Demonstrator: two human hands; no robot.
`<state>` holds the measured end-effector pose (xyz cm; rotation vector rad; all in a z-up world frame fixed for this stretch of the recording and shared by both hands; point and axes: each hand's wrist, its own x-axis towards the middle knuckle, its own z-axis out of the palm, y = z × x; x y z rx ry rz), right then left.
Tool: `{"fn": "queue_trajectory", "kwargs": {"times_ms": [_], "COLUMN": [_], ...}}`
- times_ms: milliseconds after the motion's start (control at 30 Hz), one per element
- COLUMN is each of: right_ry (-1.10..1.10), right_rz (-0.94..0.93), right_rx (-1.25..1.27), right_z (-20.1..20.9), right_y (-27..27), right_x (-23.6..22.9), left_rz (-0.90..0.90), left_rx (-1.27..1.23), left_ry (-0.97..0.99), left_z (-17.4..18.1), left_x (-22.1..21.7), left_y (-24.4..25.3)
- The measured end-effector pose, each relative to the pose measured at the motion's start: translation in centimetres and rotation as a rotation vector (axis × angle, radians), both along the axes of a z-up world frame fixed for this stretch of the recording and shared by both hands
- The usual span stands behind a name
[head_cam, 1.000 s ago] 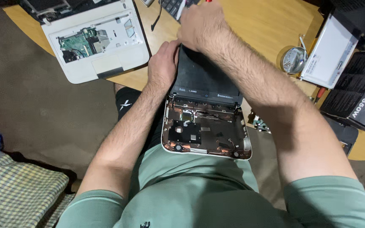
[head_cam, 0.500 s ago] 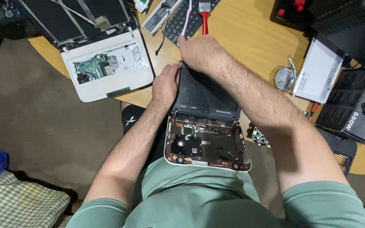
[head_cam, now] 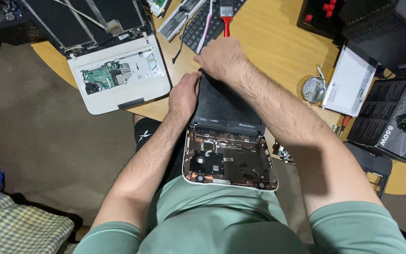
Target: The person aligns and attaches a laptop screen bezel to the display assembly, then uses a screwdriver to fasten screws around the bezel perimeter. The person works on a disassembled laptop placed on their lap while seated.
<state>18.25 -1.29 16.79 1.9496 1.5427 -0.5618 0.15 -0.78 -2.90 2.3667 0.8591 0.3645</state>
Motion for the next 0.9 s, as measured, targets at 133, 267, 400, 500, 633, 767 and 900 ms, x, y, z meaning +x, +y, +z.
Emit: {"fn": "queue_trajectory", "kwargs": {"times_ms": [133, 267, 400, 500, 633, 767, 900], "right_ry": [0.155, 0.03, 0.055, 0.086, -0.06, 0.031, 0.039], "right_rz": [0.004, 0.0, -0.049, -0.048, 0.09, -0.003, 0.196], "right_rx": [0.179, 0.192, 0.042, 0.104, 0.046, 0.224, 0.426], "right_z": [-2.2, -2.4, -0.1, -1.5, -1.1, -3.8, -6.5], "right_y": [-1.7, -0.7, -0.6, -0.8, -0.5, -2.1, -2.1], "right_x": [1.6, 1.1, 0.7, 1.0, 0.7, 1.4, 2.6], "left_rz": [0.008, 0.01, 0.014, 0.024, 0.007, 0.01, 0.006], "left_rx": [0.0, 0.013, 0.074, 0.081, 0.024, 0.078, 0.037], "left_ry": [-0.031, -0.021, -0.068, -0.075, -0.052, -0.085, -0.08], "left_z": [0.5, -0.3, -0.6, -0.6, 0.4, 0.4, 0.7], "left_x": [0.1, 0.1, 0.2, 0.1, 0.0, 0.1, 0.0], "left_y": [0.0, -0.2, -0.1, -0.2, -0.1, -0.1, -0.2]}}
